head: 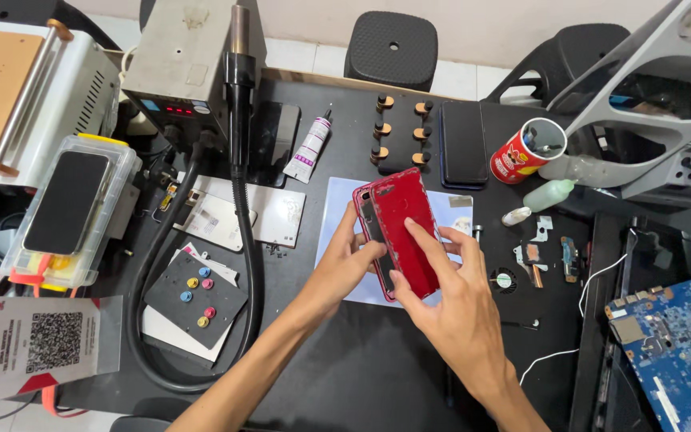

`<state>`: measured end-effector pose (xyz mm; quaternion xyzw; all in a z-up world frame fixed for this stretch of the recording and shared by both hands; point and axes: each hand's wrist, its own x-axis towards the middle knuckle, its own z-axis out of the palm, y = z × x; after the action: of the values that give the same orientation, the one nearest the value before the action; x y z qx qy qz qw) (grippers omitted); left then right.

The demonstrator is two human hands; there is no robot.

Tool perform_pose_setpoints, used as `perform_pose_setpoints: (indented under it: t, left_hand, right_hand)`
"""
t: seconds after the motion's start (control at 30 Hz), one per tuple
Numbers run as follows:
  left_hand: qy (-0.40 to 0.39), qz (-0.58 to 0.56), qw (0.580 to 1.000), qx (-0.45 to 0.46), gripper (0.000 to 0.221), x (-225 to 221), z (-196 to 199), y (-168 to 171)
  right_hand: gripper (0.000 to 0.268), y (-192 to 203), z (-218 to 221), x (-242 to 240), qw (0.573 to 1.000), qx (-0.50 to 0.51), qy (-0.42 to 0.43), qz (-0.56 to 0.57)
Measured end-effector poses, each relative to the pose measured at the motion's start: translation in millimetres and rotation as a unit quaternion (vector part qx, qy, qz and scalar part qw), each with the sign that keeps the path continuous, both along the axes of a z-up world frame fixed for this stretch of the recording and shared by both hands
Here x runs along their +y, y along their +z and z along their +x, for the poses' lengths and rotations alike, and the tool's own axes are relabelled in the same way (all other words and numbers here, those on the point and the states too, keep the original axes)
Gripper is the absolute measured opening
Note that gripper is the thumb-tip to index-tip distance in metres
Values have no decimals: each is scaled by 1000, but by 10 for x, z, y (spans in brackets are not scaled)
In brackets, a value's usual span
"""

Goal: The person applies adhesive to a smartphone back cover and attaches it to the device. They then place multiple suction cups on the back of the phone to secure the assembly. Finally, the person uses a plastic pry tool to separate the screen from the phone's frame.

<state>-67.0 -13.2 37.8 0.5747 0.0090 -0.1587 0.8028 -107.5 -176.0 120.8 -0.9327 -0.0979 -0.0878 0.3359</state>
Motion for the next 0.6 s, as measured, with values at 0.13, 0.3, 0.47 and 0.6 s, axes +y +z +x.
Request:
perform_pose_setpoints:
  t: [0.13,0.3,0.47,0.6]
  left_hand:
    - [-12,-12,1000,20,67,30,8,48]
    - [-14,-28,999,20,68,53,-6,151]
    - [-18,-19,1000,9,68,35,-9,95]
    - [-18,9,1000,10,68,30,-20,77]
  right_hand:
    - [67,-5,3,4,1000,13,-5,-13]
    - [67,-19,-15,44,1000,7,10,-4]
    - [66,-22,-12,45,1000,9,11,3]
    - [66,-18,-17,52,1000,9,11,-3]
